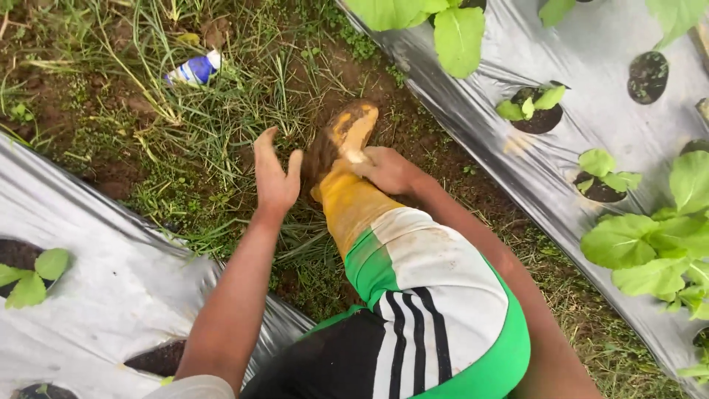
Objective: Weeding a vegetable garden by hand and using a small hand tool to clear soil around plants.
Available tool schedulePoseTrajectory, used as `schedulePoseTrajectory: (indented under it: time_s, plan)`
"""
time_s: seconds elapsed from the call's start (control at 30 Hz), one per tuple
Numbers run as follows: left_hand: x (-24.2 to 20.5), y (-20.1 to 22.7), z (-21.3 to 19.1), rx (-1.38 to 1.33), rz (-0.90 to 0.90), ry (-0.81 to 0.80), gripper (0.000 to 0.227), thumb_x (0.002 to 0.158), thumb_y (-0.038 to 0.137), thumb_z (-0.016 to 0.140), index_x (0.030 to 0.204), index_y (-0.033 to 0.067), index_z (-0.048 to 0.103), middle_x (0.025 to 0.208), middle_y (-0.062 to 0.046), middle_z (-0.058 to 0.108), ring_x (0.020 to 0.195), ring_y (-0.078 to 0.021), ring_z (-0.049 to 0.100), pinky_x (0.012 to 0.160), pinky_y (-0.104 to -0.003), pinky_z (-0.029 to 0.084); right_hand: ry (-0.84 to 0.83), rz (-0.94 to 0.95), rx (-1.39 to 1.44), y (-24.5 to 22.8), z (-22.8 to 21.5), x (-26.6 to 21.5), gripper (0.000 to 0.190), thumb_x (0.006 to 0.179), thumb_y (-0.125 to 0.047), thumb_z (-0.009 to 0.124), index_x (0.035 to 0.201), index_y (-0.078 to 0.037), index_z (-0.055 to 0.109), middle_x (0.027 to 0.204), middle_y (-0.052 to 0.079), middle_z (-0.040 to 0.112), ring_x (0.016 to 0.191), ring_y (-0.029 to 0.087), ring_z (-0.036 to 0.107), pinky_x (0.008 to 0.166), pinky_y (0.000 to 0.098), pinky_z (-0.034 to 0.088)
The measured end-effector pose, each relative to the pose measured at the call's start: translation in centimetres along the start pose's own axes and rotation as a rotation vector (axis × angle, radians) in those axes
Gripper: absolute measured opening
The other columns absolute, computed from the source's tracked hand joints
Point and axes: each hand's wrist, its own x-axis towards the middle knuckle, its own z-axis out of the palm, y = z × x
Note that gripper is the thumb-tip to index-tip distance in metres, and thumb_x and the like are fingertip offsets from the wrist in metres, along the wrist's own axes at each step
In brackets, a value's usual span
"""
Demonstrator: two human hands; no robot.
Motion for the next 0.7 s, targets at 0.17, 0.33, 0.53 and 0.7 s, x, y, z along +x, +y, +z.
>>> schedulePoseTrajectory:
  time_s: [0.17,0.33,0.53,0.7]
  plan:
    - [0.7,-1.9,4.7,0.102,0.462,0.026,0.047,0.106,0.028,0.05,0.146,0.0042,0.057,0.137,-0.023,0.059,0.13,-0.0438,0.052,0.113,-0.055,0.038,0.521,-0.013,1.035,2.2,1.7,-3.2,0.027,0.104,-0.03,0.05,0.116,-0.005,0.051,0.051,0.006,0.044,0.034,0.018,0.047,0.03,0.0308,0.042]
    - [-0.6,-3.6,4.1,0.158,0.172,-0.292,0.047,0.11,0.027,0.046,0.157,0.0262,0.046,0.166,-0.005,0.039,0.149,-0.0423,0.034,0.124,-0.057,0.028,0.579,-0.027,1.01,8.9,4.6,-3.6,0.022,0.106,-0.027,0.05,0.104,-0.005,0.05,0.056,0.013,0.046,0.038,0.024,0.05,0.036,0.033,0.04]
    - [-3.4,-9.4,6.5,0.139,0.045,-0.08,0.045,0.106,0.025,0.064,0.15,0.0198,0.055,0.141,-0.008,0.062,0.132,-0.0288,0.059,0.112,-0.043,0.049,0.617,0.089,0.92,8.6,6.9,-1.9,0.03,0.106,-0.036,0.049,0.106,-0.006,0.053,0.068,0.014,0.05,0.053,0.027,0.054,0.046,0.038,0.042]
    - [-5.0,-13.2,6.6,0.074,-0.122,0.108,0.02,0.109,0.02,0.059,0.123,0.0171,0.072,0.116,-0.001,0.07,0.113,-0.0241,0.07,0.096,-0.038,0.06,0.675,0.159,0.842,11.6,10.5,-2.1,0.037,0.106,-0.043,0.048,0.107,-0.006,0.056,0.078,0.015,0.054,0.065,0.03,0.056,0.055,0.0423,0.044]
